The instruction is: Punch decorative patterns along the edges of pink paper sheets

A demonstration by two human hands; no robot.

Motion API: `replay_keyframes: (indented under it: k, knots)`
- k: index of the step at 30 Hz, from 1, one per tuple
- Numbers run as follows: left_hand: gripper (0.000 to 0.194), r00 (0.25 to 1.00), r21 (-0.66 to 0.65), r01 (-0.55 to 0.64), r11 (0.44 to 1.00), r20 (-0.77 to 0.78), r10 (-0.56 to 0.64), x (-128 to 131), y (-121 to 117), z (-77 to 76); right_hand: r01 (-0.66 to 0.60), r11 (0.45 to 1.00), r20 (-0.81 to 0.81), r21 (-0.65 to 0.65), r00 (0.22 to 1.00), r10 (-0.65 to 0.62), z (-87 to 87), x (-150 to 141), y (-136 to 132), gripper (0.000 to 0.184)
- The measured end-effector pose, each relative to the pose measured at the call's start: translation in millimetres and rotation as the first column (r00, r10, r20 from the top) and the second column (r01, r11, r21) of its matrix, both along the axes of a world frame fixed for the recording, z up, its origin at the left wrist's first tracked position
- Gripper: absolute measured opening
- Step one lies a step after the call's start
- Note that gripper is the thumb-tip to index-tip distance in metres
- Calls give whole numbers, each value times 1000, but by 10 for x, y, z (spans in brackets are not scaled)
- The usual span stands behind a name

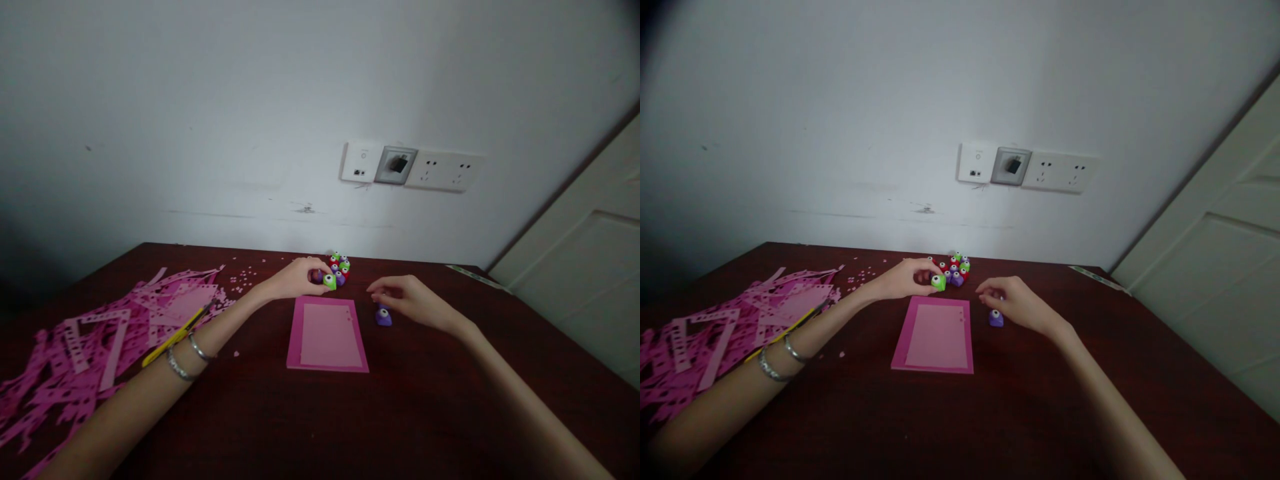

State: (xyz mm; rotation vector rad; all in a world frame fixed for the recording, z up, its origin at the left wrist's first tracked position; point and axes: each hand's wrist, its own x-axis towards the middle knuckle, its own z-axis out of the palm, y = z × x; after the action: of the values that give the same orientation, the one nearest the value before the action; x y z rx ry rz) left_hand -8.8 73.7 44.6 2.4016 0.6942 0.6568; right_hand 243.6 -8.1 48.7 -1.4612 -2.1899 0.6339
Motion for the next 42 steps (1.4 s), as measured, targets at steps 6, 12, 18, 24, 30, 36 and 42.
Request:
replay_keyframes:
  k: [6,12,18,24,30,36,42]
  knots:
    - [34,992,-125,122,985,-29,-127,1,-20,-14,-62,998,-97,7,993,63,92,-144,-91,29]
    - [59,966,-256,241,936,-32,-257,51,-72,-36,-171,984,-66,-52,984,168,160,-277,-160,33]
    - [73,925,-241,353,904,-54,-376,79,-157,-18,-255,967,-21,-22,967,254,80,-289,-148,32]
    - [75,909,-230,382,895,-79,-409,83,-215,-2,-268,963,59,-16,961,269,66,-342,-184,27]
    - [75,916,-224,354,908,-115,-385,97,-251,16,-263,964,104,-35,958,266,55,-376,-179,26]
    - [77,921,-200,337,920,-133,-366,96,-244,-2,-264,964,106,-25,958,266,41,-393,-179,23]
    - [76,921,-188,335,923,-139,-363,117,-256,-40,-282,959,116,11,953,279,30,-422,-185,15]
